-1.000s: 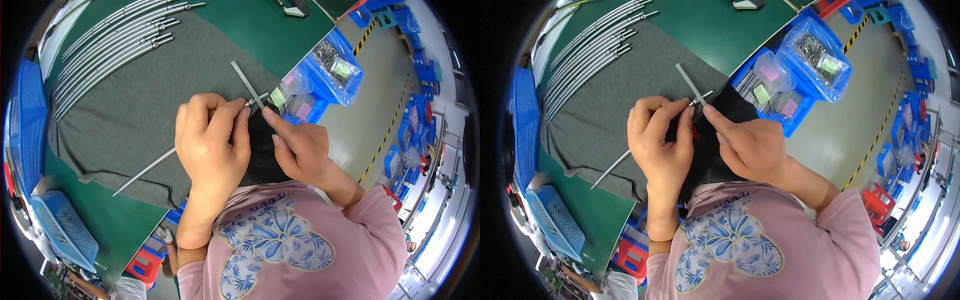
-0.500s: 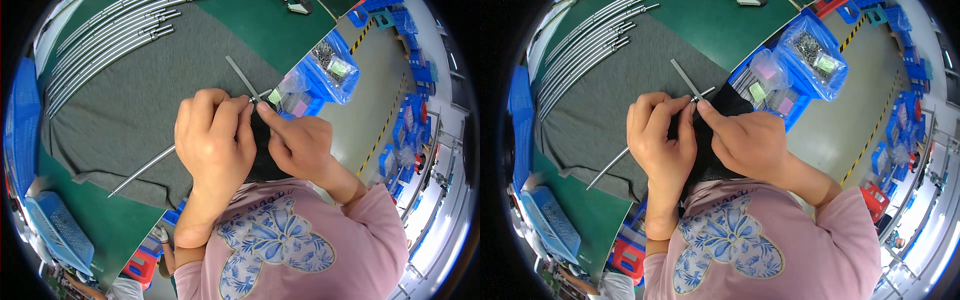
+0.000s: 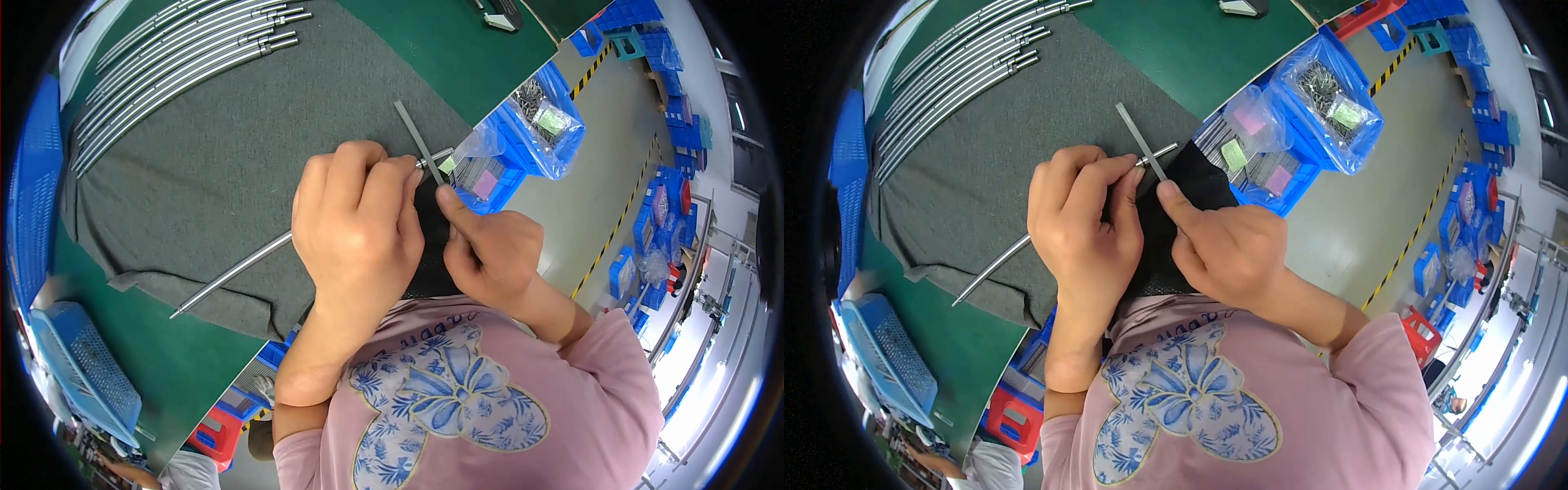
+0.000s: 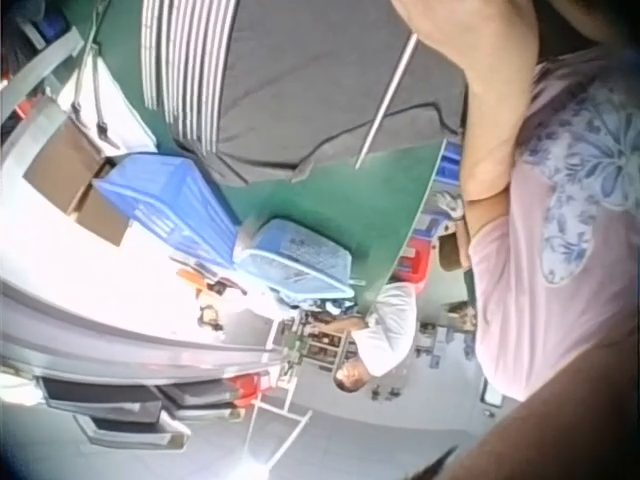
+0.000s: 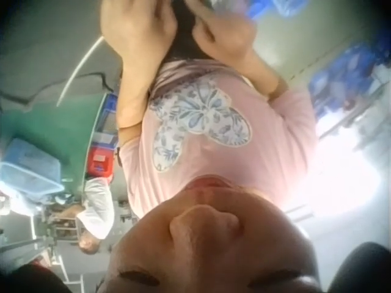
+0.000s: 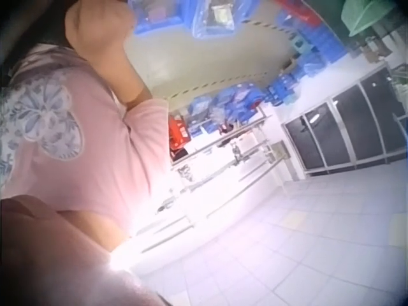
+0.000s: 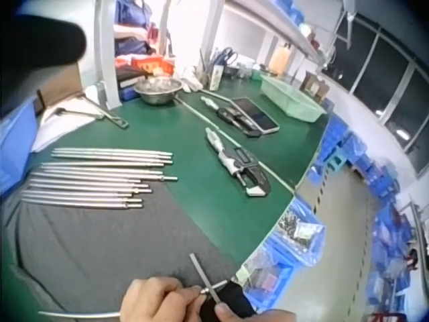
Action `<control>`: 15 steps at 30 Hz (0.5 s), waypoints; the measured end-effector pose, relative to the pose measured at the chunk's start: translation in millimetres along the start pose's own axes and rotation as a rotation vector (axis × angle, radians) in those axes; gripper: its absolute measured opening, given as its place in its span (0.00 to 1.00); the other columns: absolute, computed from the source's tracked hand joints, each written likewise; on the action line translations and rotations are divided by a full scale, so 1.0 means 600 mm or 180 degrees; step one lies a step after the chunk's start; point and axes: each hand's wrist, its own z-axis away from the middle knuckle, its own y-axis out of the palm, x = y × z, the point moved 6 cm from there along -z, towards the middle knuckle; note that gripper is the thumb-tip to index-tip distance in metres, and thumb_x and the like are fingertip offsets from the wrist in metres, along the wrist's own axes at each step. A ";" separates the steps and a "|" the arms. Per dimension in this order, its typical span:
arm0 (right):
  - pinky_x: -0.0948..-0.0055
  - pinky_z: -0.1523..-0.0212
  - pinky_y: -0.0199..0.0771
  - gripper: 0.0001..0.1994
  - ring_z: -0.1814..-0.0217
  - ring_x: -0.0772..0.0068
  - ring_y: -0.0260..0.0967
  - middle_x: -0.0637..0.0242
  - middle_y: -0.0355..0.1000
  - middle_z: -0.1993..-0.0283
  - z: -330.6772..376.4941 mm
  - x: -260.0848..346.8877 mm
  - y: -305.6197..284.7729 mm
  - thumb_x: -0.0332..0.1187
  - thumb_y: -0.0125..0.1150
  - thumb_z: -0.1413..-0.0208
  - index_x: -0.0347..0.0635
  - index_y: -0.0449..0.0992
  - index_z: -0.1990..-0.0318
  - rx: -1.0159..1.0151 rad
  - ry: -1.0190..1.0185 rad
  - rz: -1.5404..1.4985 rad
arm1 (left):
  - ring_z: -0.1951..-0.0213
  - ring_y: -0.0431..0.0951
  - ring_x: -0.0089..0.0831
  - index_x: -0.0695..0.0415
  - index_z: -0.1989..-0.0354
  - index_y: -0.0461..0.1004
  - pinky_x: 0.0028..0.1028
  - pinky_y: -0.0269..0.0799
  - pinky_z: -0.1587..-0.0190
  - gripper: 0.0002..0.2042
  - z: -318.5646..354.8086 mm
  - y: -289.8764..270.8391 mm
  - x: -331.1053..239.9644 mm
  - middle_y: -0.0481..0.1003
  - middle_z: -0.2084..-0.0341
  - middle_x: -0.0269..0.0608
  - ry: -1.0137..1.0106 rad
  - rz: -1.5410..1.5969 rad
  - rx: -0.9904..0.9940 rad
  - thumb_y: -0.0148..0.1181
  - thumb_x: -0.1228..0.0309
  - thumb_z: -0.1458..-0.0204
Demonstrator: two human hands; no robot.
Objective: The recorder is using a digital micrometer to measure the diameter of several metal rods and using a file to refine the ends of the rods.
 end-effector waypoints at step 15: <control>0.75 0.90 0.52 0.21 0.92 0.75 0.54 0.71 0.57 0.91 0.012 -0.001 0.000 0.20 0.54 0.71 0.35 0.74 0.61 -0.0135 0.0114 -0.0036 | 0.75 0.65 0.33 0.58 0.77 0.71 0.29 0.62 0.75 0.08 0.000 0.001 0.000 0.66 0.77 0.35 0.0005 0.0037 0.0053 0.58 0.78 0.69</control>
